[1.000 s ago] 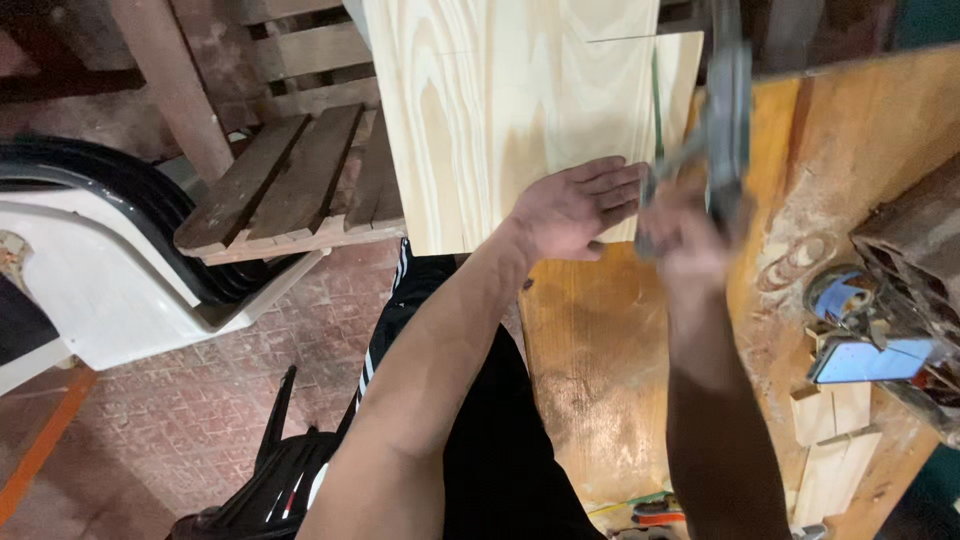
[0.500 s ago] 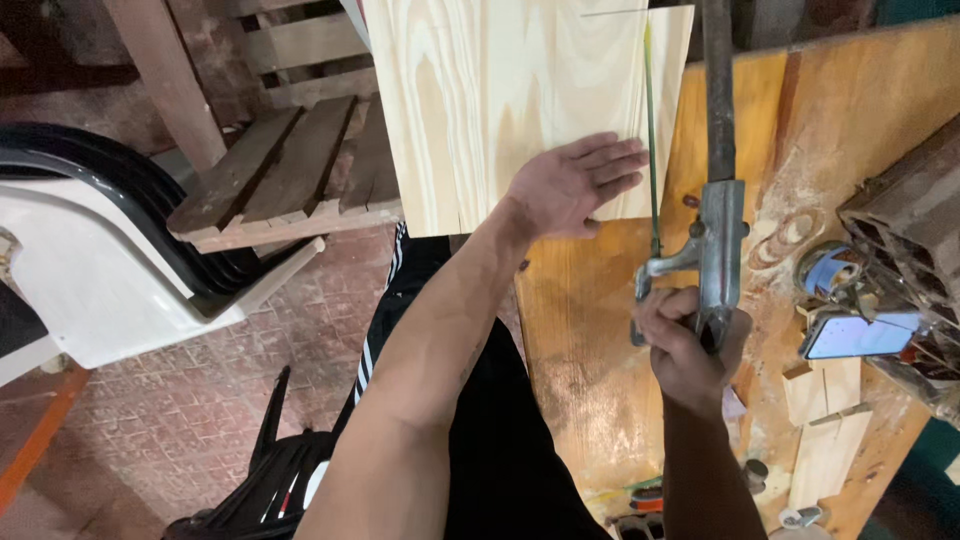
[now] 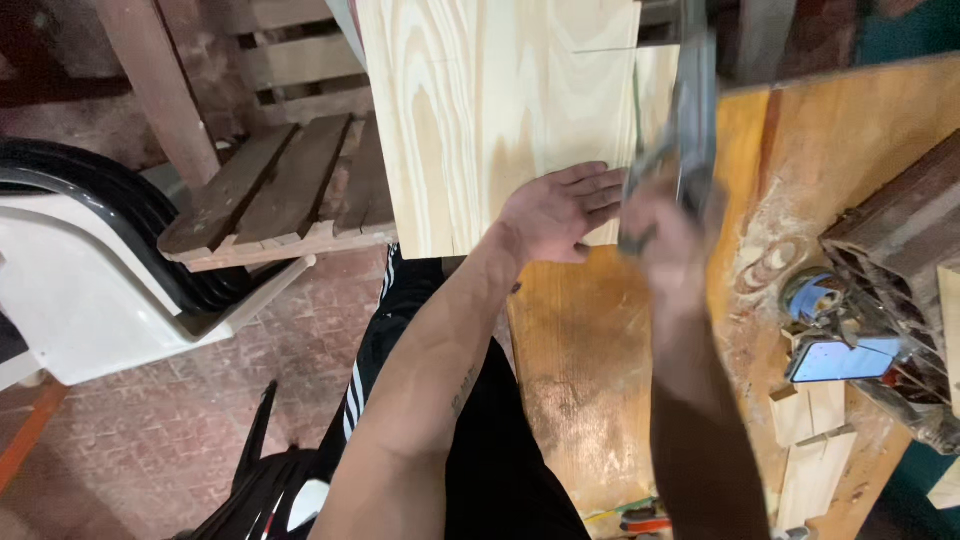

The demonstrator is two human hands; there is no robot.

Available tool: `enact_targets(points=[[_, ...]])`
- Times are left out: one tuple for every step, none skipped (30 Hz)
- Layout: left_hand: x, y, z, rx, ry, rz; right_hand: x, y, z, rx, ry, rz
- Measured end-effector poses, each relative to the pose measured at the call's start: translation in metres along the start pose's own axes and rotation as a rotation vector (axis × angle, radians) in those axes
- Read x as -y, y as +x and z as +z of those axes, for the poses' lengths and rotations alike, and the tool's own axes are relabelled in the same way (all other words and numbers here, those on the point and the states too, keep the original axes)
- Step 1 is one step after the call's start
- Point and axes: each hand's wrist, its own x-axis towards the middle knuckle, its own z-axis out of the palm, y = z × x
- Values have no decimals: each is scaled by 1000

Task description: The person saws a piece of wood using a hand saw while holding the wood steady on a workbench.

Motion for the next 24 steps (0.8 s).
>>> enact_targets(points=[[1, 1, -8, -9, 8, 3, 5, -24, -5, -1, 0, -13], [-2, 1, -14, 49, 40, -10, 8, -52, -10, 75, 72, -83], [-4, 0, -19, 107, 71, -22, 11, -79, -15, 151, 144, -154], [-6, 1, -24, 104, 71, -20, 8, -90, -23, 149, 141, -156], [-7, 2, -30, 118, 65, -14, 4, -99, -30, 134, 185, -164], [-4, 1, -36, 135, 63, -15, 0, -106, -35, 124, 236, -170], [-5, -2, -40, 137, 65, -19, -3, -109, -35, 127, 238, -170], [-5, -2, -44, 149, 60, -9, -5, -110, -37, 24, 114, -144], [-5, -2, -48, 161, 55, 0, -8, -111, -38, -79, -11, -117], [-5, -2, -45, 172, 47, 0, -25, -81, -33, -81, -9, -104], [-4, -2, -42, 199, 38, 5, -42, -52, -28, -21, 108, -106], [1, 4, -40, 214, 42, 12, -59, -15, -23, 39, 227, -125], [3, 5, -29, 214, 47, 14, -55, 5, -12, 37, 230, -130], [4, 3, -19, 62, 9, 23, -49, 25, 1, 79, 191, -163], [5, 0, -9, -90, -28, 33, -44, 43, 13, 121, 151, -197], [7, 3, -20, -91, -26, 34, -43, 46, 9, 120, 151, -199], [8, 5, -30, 50, -32, 31, -42, 47, 4, 128, 104, -195], [1, 3, -40, 198, -50, 28, -42, 39, -4, 132, 53, -176], [-3, 0, -33, 204, -62, 30, -76, 24, -27, 128, 50, -164], [-2, 0, -28, 114, -39, 19, -109, 16, -47, 135, -85, -204], [0, 0, -24, 23, -15, 7, -141, 7, -68, 141, -221, -244], [1, 1, -31, 16, -3, 11, -100, -17, -58, 138, -219, -258], [2, 2, -37, 18, 1, 4, -58, -46, -46, 147, -15, -250], [-5, -1, -39, 28, -13, -2, -13, -94, -39, 153, 183, -221]])
